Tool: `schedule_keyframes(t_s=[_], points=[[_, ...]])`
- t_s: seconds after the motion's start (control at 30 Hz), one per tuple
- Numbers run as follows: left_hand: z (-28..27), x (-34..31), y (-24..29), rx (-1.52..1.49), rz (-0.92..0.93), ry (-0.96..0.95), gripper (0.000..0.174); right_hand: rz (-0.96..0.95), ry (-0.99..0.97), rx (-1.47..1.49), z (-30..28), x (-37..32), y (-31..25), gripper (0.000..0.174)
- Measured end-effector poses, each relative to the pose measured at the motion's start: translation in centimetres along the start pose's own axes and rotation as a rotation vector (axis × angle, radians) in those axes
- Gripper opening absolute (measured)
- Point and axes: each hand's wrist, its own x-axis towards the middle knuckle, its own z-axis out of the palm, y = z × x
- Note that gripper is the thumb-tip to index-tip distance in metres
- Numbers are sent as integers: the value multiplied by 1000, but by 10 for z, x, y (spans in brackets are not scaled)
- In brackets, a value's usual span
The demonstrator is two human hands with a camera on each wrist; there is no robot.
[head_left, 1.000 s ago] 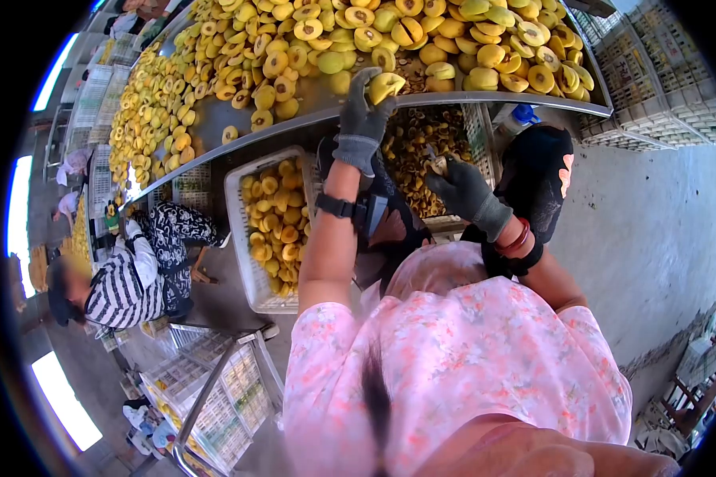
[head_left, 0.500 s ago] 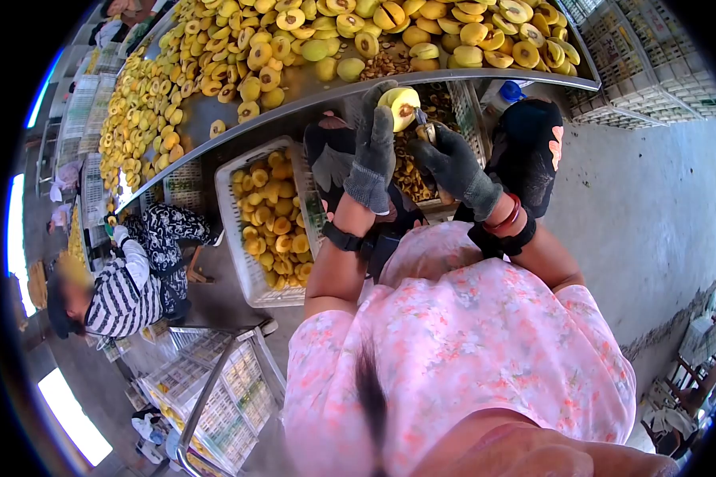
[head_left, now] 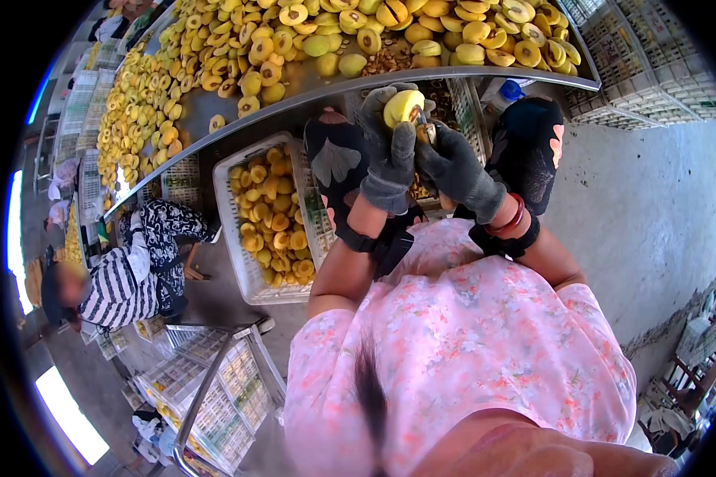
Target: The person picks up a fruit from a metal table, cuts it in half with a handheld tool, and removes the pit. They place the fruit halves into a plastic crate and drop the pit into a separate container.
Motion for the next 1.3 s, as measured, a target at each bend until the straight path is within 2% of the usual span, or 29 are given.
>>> schedule_keyframes(t_s=[0.17,0.23,0.33,0.43,0.53,0.63,0.73,0.83,0.9,1.0,1.1,1.13,1.23,1.3], points=[[-3,0,-1,-56,31,-42,55,76,-18,119,3,-4,-13,16],[-8,3,1,-18,-45,-87,50,53,27,85,2,0,-5,17],[-15,14,24,-44,-253,-72,40,-231,90,-442,-12,13,28,18],[-11,15,27,-138,-416,85,36,-131,47,-679,-5,9,28,15],[-11,16,24,-162,-420,190,42,49,-60,-273,1,8,17,13],[-7,15,20,-139,-379,217,48,28,-87,-140,3,3,7,12],[-5,16,22,-83,-334,201,49,-64,-88,-652,-4,9,17,13],[-5,15,23,-25,-302,169,50,82,-99,-232,-1,7,20,18],[-2,15,24,43,-263,139,50,58,-78,-178,5,5,14,18],[-12,18,15,-88,-338,43,51,78,-89,-111,1,4,12,15],[-17,17,2,130,-171,51,50,118,-83,-70,-5,5,17,15],[-16,17,2,160,-180,88,50,130,-74,-60,-6,6,18,15],[-13,12,6,196,-227,175,51,88,-45,-275,3,8,17,17],[-17,10,6,152,-269,196,52,277,-133,-109,4,2,-7,19]])
